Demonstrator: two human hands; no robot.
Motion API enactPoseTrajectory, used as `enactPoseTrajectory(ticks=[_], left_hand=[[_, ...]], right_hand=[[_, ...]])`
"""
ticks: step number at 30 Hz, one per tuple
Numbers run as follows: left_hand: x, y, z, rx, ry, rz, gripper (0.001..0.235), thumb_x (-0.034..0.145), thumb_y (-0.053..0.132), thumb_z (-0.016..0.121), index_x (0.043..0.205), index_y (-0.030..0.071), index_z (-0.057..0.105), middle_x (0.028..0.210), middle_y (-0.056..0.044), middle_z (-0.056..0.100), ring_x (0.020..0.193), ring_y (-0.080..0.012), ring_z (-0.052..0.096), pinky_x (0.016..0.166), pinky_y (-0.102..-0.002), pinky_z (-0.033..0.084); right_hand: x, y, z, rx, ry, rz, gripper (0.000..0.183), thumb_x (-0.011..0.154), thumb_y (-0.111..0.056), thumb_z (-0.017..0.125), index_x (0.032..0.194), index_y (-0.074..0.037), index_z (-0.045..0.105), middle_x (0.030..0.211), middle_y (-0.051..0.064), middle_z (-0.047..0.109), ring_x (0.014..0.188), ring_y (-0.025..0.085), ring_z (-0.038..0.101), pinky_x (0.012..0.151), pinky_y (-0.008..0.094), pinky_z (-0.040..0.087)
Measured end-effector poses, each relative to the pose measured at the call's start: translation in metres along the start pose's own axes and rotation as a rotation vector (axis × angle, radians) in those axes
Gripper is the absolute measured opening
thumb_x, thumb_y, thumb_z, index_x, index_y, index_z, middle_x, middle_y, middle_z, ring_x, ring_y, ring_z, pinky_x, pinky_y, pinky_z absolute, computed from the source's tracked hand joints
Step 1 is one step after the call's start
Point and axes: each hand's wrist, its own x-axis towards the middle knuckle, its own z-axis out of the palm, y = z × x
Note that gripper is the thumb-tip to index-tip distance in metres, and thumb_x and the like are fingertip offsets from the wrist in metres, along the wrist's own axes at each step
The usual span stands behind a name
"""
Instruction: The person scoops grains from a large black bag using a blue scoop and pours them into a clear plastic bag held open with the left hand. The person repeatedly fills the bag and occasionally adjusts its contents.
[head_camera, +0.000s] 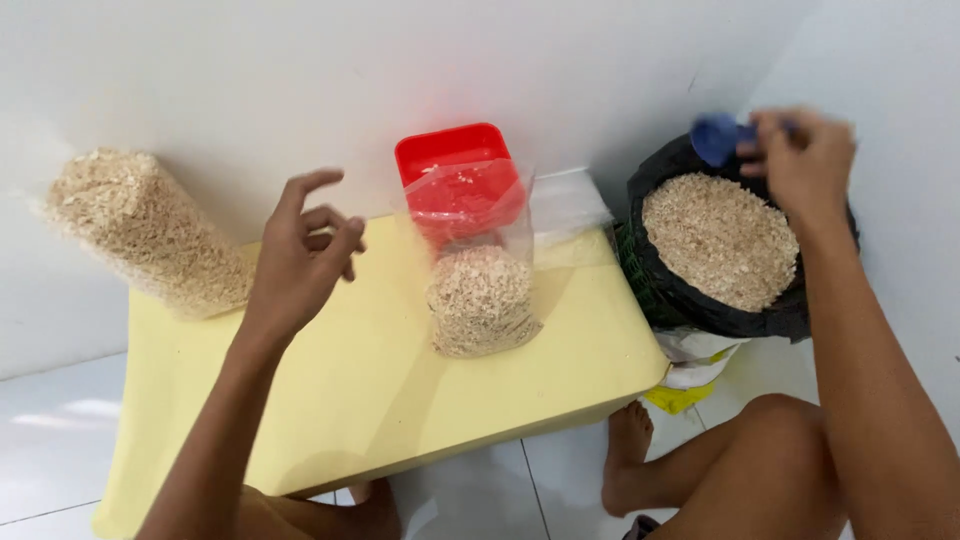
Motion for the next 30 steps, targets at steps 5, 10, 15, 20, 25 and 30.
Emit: enactPoseTrajectory(ticks=[5,10,15,20,25,30], left_hand=[[-0.014,-0.070,0.009,0.293,-0.302,-0.408,0.095,0.085,0.025,0.074,0.159,0.007,0.016,0.120,-0.021,0.067,0.104,-0.0347,0.074,0.084,-0.048,0.066],[-0.026,-0.140,0.048,0.161,-0.482,-0.383,0.117,0.074,0.034,0.083,0.161,0.007,0.011,0.153,-0.022,0.040,0.137,-0.0354,0.048,0.105,-0.049,0.053],[-0.027,-0.123,0.080,0.058,-0.561,-0.404,0.126,0.070,0.031,0.095,0.165,0.007,0.014,0.164,-0.020,0.033,0.151,-0.0414,0.033,0.121,-0.059,0.033],[-0.035,-0.118,0.098,-0.054,-0.471,-0.304,0.116,0.074,0.024,0.090,0.160,0.001,0.017,0.160,-0.024,0.038,0.150,-0.0440,0.034,0.124,-0.058,0.031],[-0.043,-0.132,0.111,-0.071,-0.425,-0.274,0.111,0.076,0.022,0.089,0.162,0.009,0.020,0.162,-0.015,0.040,0.150,-0.0376,0.035,0.123,-0.054,0.034],[-0.038,-0.103,0.101,-0.037,-0.413,-0.230,0.106,0.079,0.022,0.087,0.161,0.008,0.022,0.162,-0.016,0.040,0.151,-0.0392,0.034,0.122,-0.055,0.035]], right_hand=[[-0.065,0.112,0.004,-0.629,-0.286,0.170,0.026,0.094,-0.008,0.067,0.114,0.007,0.077,0.074,0.025,0.070,0.050,0.035,0.058,0.057,0.044,0.050],[-0.076,0.083,0.035,-0.859,-0.600,0.219,0.054,0.087,-0.038,0.071,0.133,-0.011,0.071,0.133,0.017,0.067,0.118,0.036,0.062,0.099,0.049,0.046],[-0.087,-0.028,0.109,-0.003,-0.640,0.053,0.074,0.089,-0.014,0.073,0.155,-0.001,0.042,0.149,0.027,0.045,0.143,0.050,0.037,0.117,0.059,0.031],[-0.140,-0.039,0.195,0.287,-1.007,0.324,0.135,0.062,-0.032,0.101,0.163,-0.006,0.015,0.163,0.022,0.029,0.150,0.040,0.029,0.125,0.051,0.028],[-0.157,-0.034,0.206,0.352,-0.998,0.275,0.107,0.067,-0.025,0.098,0.155,-0.005,0.041,0.154,0.020,0.048,0.144,0.036,0.043,0.120,0.053,0.036],[-0.133,-0.053,0.188,0.346,-0.922,0.207,0.098,0.069,-0.025,0.096,0.152,-0.004,0.047,0.150,0.020,0.053,0.141,0.034,0.046,0.116,0.054,0.039]])
